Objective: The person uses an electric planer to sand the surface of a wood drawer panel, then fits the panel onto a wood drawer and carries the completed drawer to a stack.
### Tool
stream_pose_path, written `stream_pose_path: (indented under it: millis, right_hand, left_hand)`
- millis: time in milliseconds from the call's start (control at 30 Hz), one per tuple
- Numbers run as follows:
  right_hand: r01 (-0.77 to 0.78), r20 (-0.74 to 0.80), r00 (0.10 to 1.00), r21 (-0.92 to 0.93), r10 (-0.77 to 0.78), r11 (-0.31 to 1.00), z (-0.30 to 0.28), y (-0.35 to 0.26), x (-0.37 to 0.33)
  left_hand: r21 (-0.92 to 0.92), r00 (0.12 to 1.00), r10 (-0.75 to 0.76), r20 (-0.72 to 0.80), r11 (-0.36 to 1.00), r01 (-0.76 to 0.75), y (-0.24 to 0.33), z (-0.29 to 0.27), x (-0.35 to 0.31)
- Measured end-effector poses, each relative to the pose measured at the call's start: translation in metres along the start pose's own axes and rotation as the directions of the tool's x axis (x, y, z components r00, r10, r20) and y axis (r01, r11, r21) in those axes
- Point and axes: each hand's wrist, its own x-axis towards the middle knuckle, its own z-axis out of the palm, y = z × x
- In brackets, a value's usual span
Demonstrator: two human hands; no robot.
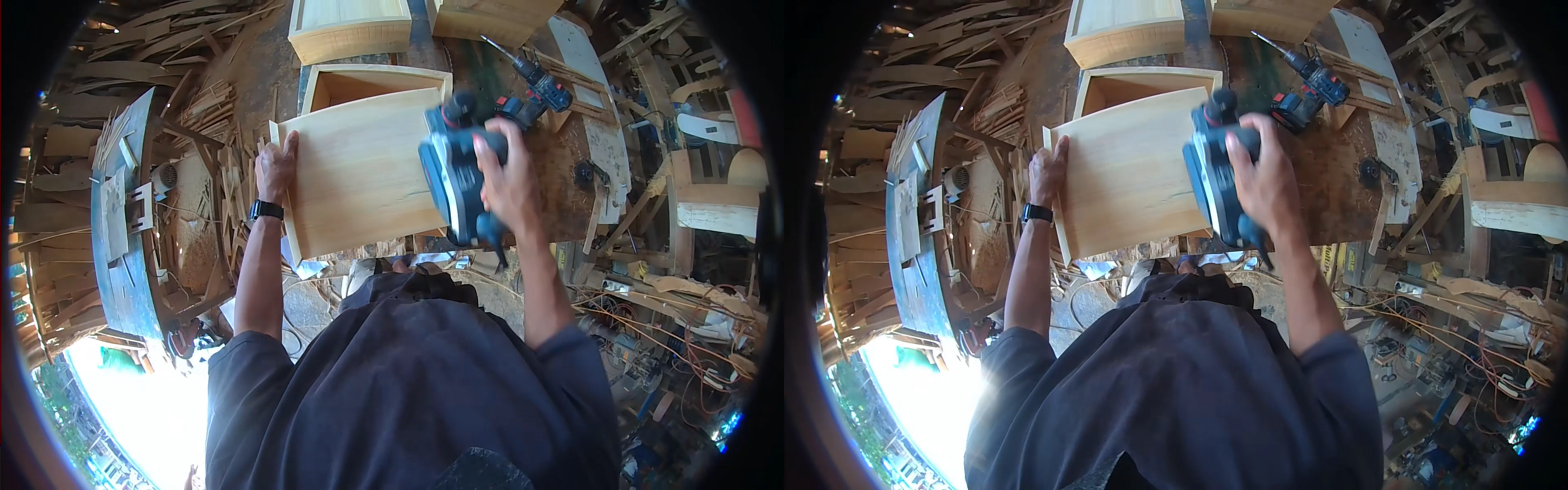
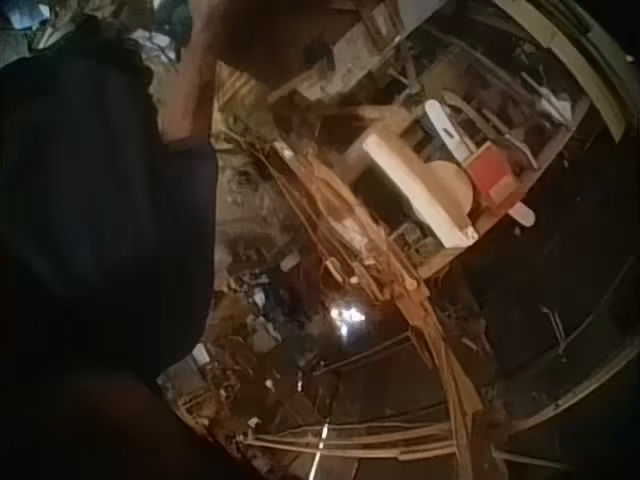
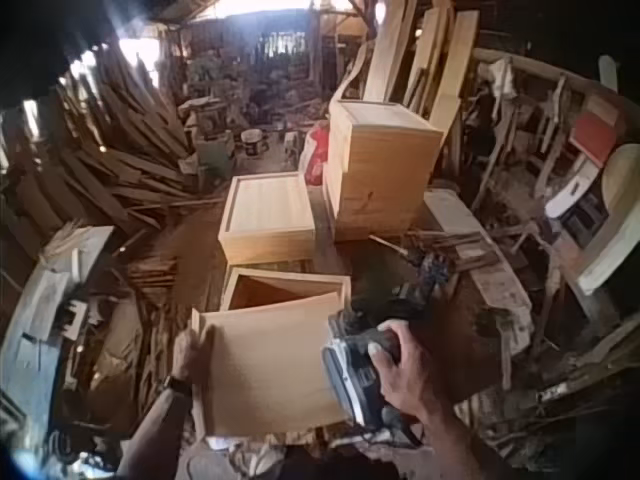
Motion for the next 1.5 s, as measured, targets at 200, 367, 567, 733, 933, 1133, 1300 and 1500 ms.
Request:
stream_pose_path:
  millis: [200, 367, 567, 733, 933, 1133, 1300, 1500]
  right_hand:
    - [-0.001, -0.093, 0.996, 0.032, 0.004, 0.999, -0.008, 0.025, -0.078]
    - [0.030, -0.107, 0.994, 0.021, -0.027, 0.999, -0.006, 0.016, -0.029]
    - [-0.041, -0.093, 0.995, 0.038, 0.045, 0.998, -0.003, 0.010, -0.036]
    - [-0.060, -0.168, 0.983, 0.056, 0.069, 0.997, -0.002, 0.020, -0.072]
    - [-0.044, -0.208, 0.977, 0.031, 0.050, 0.999, 0.009, 0.008, -0.013]
    - [0.069, -0.240, 0.968, -0.030, -0.074, 0.997, 0.017, 0.009, 0.074]
    - [-0.155, -0.117, 0.979, 0.084, 0.164, 0.984, 0.014, -0.029, 0.069]
    - [-0.020, -0.174, 0.985, -0.001, 0.019, 1.000, 0.009, 0.013, -0.008]
  left_hand:
    - [-0.006, 0.999, 0.034, 0.031, 0.999, -0.034, -0.002, 0.001, 0.002]
    - [0.028, 0.997, 0.024, 0.072, 0.999, -0.026, 0.002, -0.004, 0.003]
    - [0.074, 0.998, 0.058, 0.035, 0.995, -0.061, 0.004, -0.007, -0.008]
    - [0.063, 0.995, 0.096, 0.012, 0.993, -0.097, 0.019, -0.005, -0.017]
    - [-0.006, 0.995, 0.088, 0.044, 0.996, -0.088, 0.019, -0.010, -0.017]
    - [-0.031, 0.992, 0.123, 0.008, 0.992, -0.123, 0.015, -0.002, -0.011]
    - [-0.040, 0.997, 0.070, -0.021, 0.997, -0.071, 0.016, -0.001, -0.014]
    - [-0.079, 0.997, 0.061, -0.056, 0.995, -0.066, 0.018, 0.001, -0.017]
